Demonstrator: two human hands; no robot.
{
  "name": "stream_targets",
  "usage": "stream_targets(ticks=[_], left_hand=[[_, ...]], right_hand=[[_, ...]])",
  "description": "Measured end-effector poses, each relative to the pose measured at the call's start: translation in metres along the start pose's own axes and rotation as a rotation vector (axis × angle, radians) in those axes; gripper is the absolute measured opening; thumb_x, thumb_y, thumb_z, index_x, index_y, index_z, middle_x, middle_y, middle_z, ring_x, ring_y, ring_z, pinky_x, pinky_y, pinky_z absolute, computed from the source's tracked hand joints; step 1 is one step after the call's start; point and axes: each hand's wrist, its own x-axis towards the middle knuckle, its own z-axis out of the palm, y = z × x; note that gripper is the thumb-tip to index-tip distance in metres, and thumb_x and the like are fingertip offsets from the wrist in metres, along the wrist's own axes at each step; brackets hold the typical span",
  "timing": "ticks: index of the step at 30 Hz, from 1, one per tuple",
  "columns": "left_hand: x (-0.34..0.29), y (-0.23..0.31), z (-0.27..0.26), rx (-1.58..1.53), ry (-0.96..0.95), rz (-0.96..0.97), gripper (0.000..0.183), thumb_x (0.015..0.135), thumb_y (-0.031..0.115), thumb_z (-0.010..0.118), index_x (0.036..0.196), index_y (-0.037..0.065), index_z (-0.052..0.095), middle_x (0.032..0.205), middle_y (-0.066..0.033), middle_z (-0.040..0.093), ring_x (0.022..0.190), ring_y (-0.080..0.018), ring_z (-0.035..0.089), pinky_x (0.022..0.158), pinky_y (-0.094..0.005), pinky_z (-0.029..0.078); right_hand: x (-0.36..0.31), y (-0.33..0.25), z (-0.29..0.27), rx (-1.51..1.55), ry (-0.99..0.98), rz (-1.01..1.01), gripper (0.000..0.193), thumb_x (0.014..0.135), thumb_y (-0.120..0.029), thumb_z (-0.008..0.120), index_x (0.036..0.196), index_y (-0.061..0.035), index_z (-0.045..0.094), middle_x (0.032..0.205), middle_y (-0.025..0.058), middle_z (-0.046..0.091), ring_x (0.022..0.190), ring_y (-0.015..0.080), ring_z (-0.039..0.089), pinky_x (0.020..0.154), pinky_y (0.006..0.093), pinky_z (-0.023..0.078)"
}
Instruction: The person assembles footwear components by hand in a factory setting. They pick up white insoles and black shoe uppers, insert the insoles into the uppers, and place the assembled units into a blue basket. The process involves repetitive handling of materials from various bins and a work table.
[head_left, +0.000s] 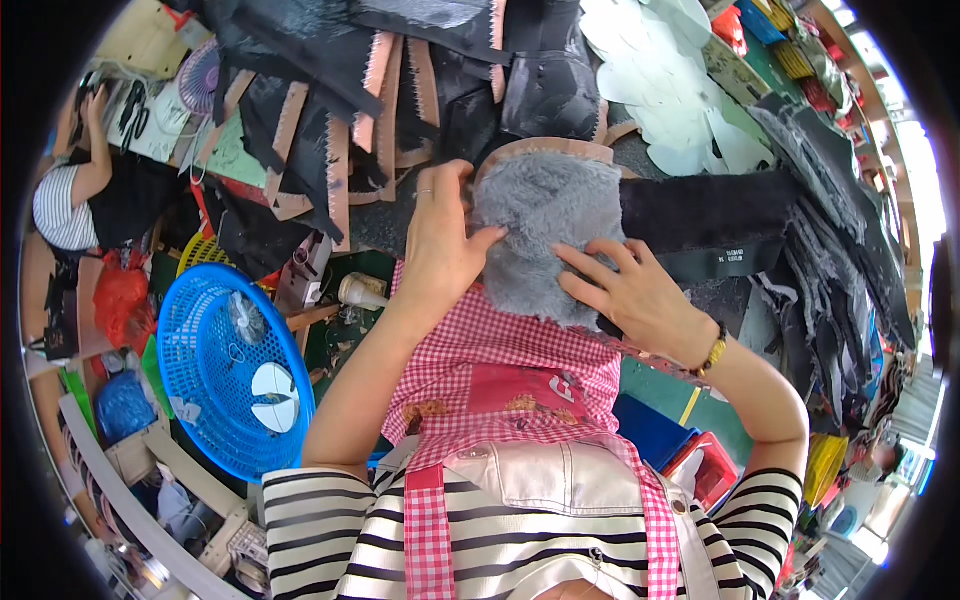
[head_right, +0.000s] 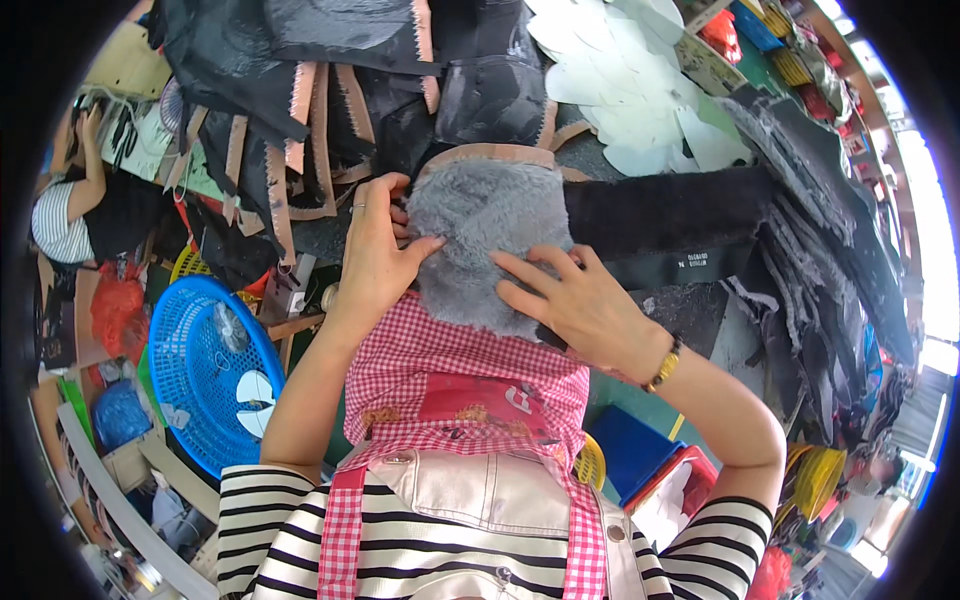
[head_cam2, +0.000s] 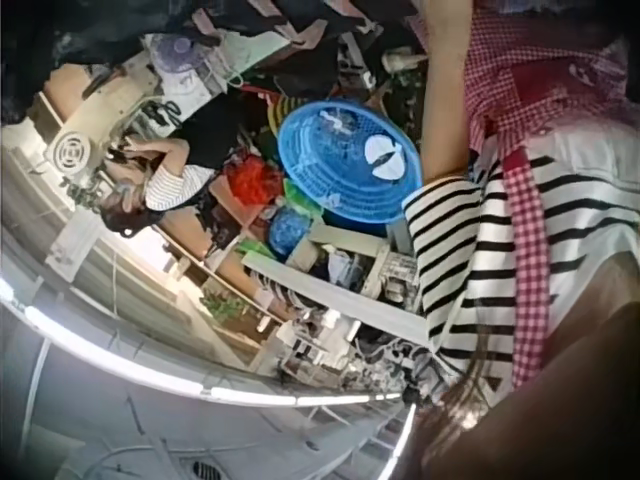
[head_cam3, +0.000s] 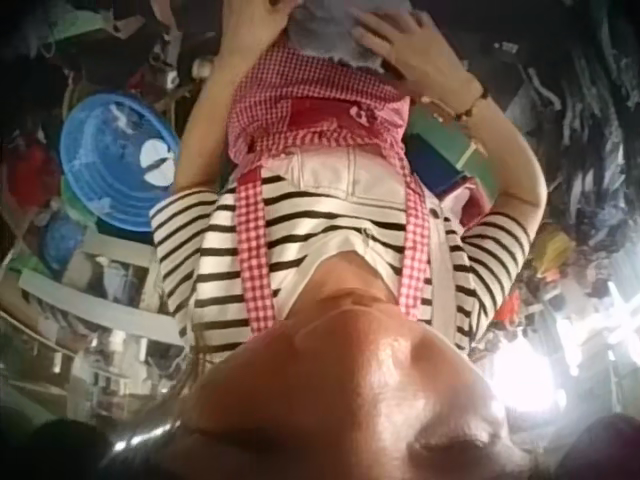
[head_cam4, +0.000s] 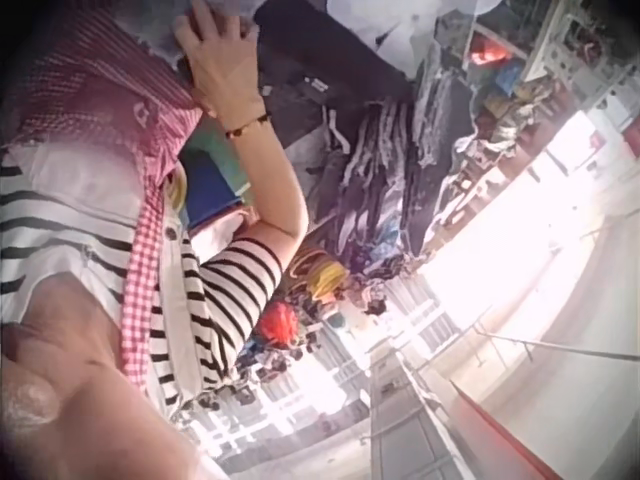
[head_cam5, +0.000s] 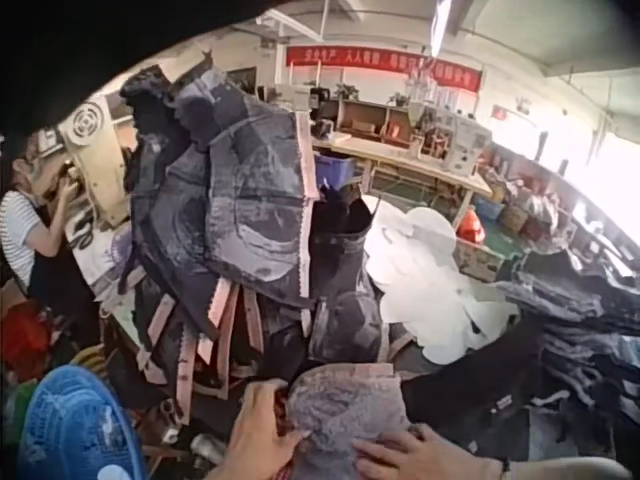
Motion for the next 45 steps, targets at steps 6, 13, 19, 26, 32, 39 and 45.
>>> stream_targets(ticks=[6, 13, 19, 26, 32, 39, 45], left_hand=[[0.007, -0.003, 0.004, 0.165, 0.048, 0.328, 0.041, 0.058, -0.004, 0.075, 0.092, 0.001, 0.054, 0.109, -0.0145, 0.054, 0.102, -0.0352, 0.052, 0.088, -0.0367, 0.042], [-0.012, 0.011, -0.025, -0.433, -0.165, -0.04, 0.026, 0.081, -0.003, 0.066, 0.105, -0.003, 0.057, 0.099, -0.0117, 0.068, 0.091, -0.0199, 0.065, 0.081, -0.0291, 0.049], [-0.063, -0.015, -0.041, -0.679, -0.118, -0.359, 0.027, 0.087, -0.001, 0.065, 0.113, -0.005, 0.06, 0.107, -0.0092, 0.068, 0.096, -0.012, 0.062, 0.086, -0.0257, 0.048], [-0.07, -0.026, -0.026, -0.364, 0.052, -0.166, 0.023, 0.088, 0.003, 0.067, 0.109, -0.005, 0.063, 0.101, -0.0077, 0.069, 0.092, -0.0109, 0.062, 0.084, -0.0248, 0.048], [-0.073, -0.026, -0.021, -0.351, 0.093, -0.174, 0.023, 0.088, 0.003, 0.067, 0.109, -0.005, 0.063, 0.1, -0.007, 0.069, 0.091, -0.0101, 0.062, 0.084, -0.0245, 0.047], [-0.09, -0.044, -0.017, -0.497, 0.087, -0.324, 0.024, 0.088, 0.004, 0.067, 0.111, -0.003, 0.064, 0.099, -0.0051, 0.069, 0.087, -0.008, 0.06, 0.078, -0.0229, 0.047], [-0.023, 0.019, -0.054, 0.463, -0.083, 0.306, 0.058, 0.063, 0.009, 0.081, 0.113, 0.003, 0.053, 0.109, -0.0146, 0.059, 0.092, -0.0347, 0.059, 0.08, -0.0428, 0.047]], right_hand=[[0.005, 0.061, -0.019, 0.868, 0.042, -0.228, 0.054, 0.064, -0.011, 0.076, 0.115, -0.006, 0.061, 0.124, 0.0113, 0.061, 0.101, 0.0265, 0.06, 0.088, 0.037, 0.046], [-0.005, 0.072, -0.022, 0.234, 0.36, 0.282, 0.047, 0.069, -0.029, 0.078, 0.104, -0.0052, 0.059, 0.097, 0.0126, 0.059, 0.094, 0.0339, 0.057, 0.083, 0.0442, 0.045], [-0.002, 0.006, 0.003, 0.178, 0.47, 0.194, 0.049, 0.071, -0.013, 0.073, 0.117, -0.0037, 0.057, 0.108, 0.011, 0.053, 0.103, 0.0296, 0.052, 0.085, 0.039, 0.045], [0.009, -0.005, -0.008, 0.485, 0.412, 0.27, 0.037, 0.069, -0.009, 0.07, 0.105, -0.006, 0.06, 0.091, 0.013, 0.054, 0.09, 0.0322, 0.057, 0.077, 0.041, 0.047], [0.025, -0.004, -0.02, 0.66, 0.311, 0.331, 0.024, 0.078, -0.021, 0.069, 0.089, -0.0015, 0.06, 0.082, 0.0202, 0.064, 0.078, 0.0373, 0.064, 0.07, 0.0475, 0.049], [0.048, 0.001, 0.019, 0.37, 0.374, 0.612, 0.029, 0.081, -0.03, 0.069, 0.085, -0.0023, 0.064, 0.071, 0.0205, 0.065, 0.071, 0.0393, 0.065, 0.064, 0.0474, 0.051], [0.058, 0.014, 0.019, 0.284, 0.256, 0.623, 0.042, 0.078, -0.042, 0.071, 0.073, -0.001, 0.068, 0.067, 0.0183, 0.065, 0.068, 0.0358, 0.067, 0.06, 0.0449, 0.051]])
